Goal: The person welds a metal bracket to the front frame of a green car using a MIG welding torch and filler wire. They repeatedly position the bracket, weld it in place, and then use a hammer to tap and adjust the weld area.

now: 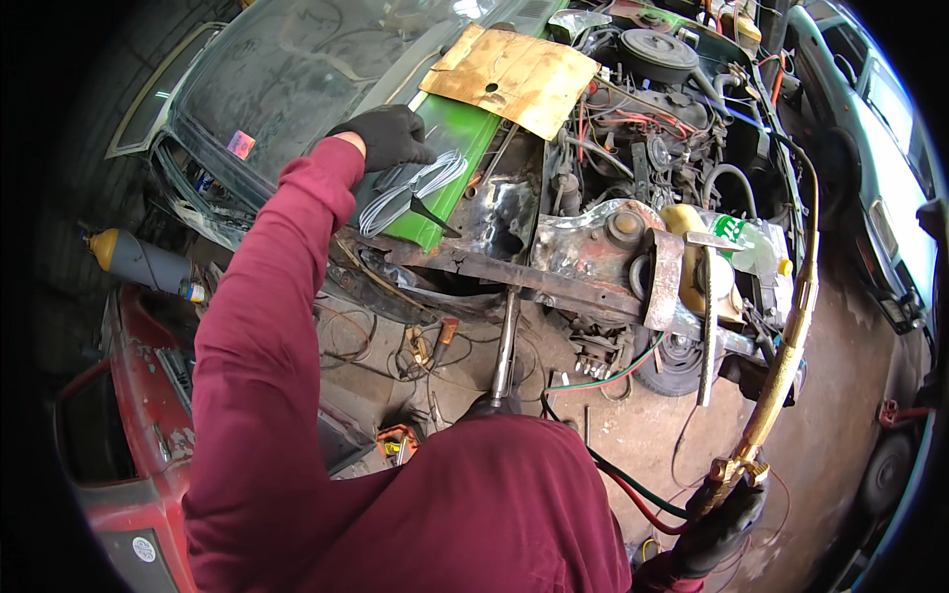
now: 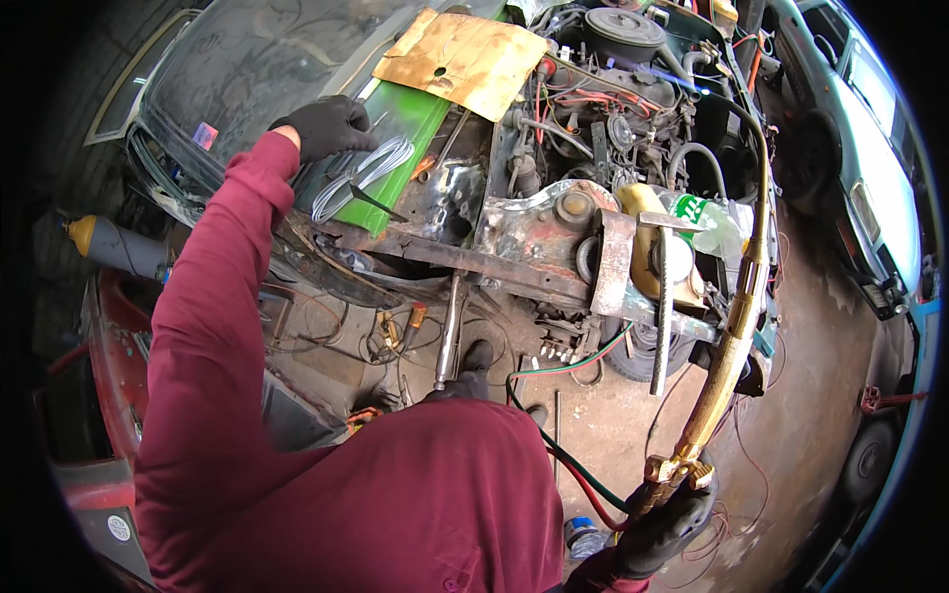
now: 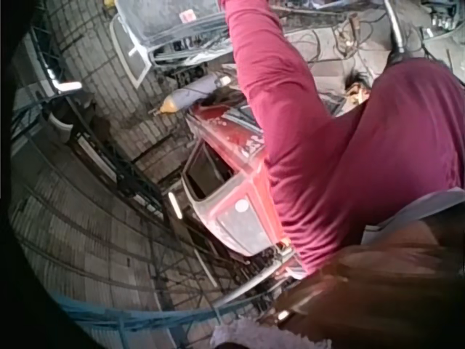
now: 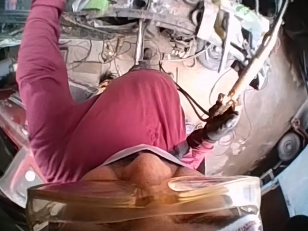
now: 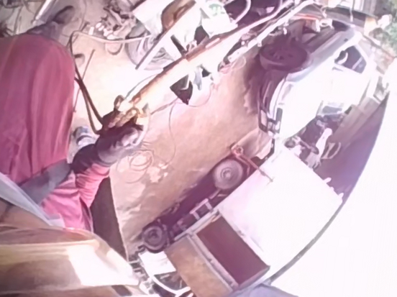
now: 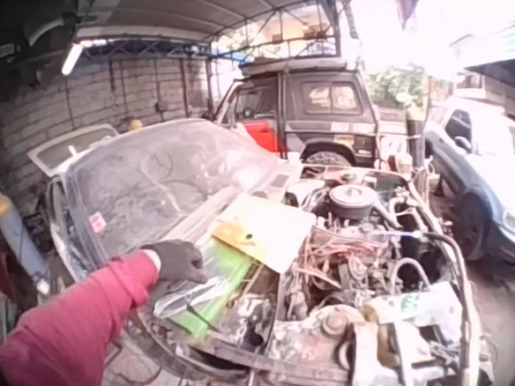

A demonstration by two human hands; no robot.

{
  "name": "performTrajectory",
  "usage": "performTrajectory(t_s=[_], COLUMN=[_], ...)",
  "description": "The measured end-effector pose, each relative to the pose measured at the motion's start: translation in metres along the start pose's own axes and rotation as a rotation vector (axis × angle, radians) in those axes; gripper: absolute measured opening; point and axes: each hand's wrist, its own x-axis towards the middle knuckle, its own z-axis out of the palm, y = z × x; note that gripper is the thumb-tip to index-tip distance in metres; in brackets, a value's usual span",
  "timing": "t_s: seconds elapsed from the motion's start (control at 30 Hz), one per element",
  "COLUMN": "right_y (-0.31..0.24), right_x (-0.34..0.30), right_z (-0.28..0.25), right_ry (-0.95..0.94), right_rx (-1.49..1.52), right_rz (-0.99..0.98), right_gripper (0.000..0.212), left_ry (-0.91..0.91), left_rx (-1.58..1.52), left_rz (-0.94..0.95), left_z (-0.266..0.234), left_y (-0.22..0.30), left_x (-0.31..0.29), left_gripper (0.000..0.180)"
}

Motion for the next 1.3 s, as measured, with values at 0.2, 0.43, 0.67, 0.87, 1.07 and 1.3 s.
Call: performTrajectory(t_s=[0.2, 0.43, 0.67, 0.87, 1.07, 1.3], right_y=[-0.016, -0.015, -0.001, 0.001, -0.005, 0.021], right_x=[-0.006, -0.008, -0.014, -0.005, 0.008, 0.060], right_z=[0.001, 0.014, 0.004, -0.008, -0.036, -0.080], right_ry=[0.005, -0.039, -0.025, 0.029, -0.150, -0.229], right_rx=[0.163, -0.003, 0.202, -0.115, 0.452, -0.609], right_rz=[0.248, 0.170, 0.220, 0.010, 0.210, -0.813], right_gripper=[0.041, 0.074, 0.079, 0.070, 0.078, 0.069], left_ry=[-0.224, -0.260, 0.020, 0.512, 0.765, 0.018], left_rx=[0.245, -0.004, 0.034, -0.398, -1.042, -1.996], left_rz=[-0.083, -0.094, 0.030, 0.191, 0.360, -0.365], left_z=[0.044, 0.050, 0.022, -0.071, -0.026, 0.214], left_y=[-0.019, -0.031, -0.033, -0.015, 0.031, 0.095], left_x=[0.051, 0.054, 0.053, -0.022, -0.191, -0.307], left_gripper=[0.075, 0.069, 0.050, 0.040, 0.028, 0.027])
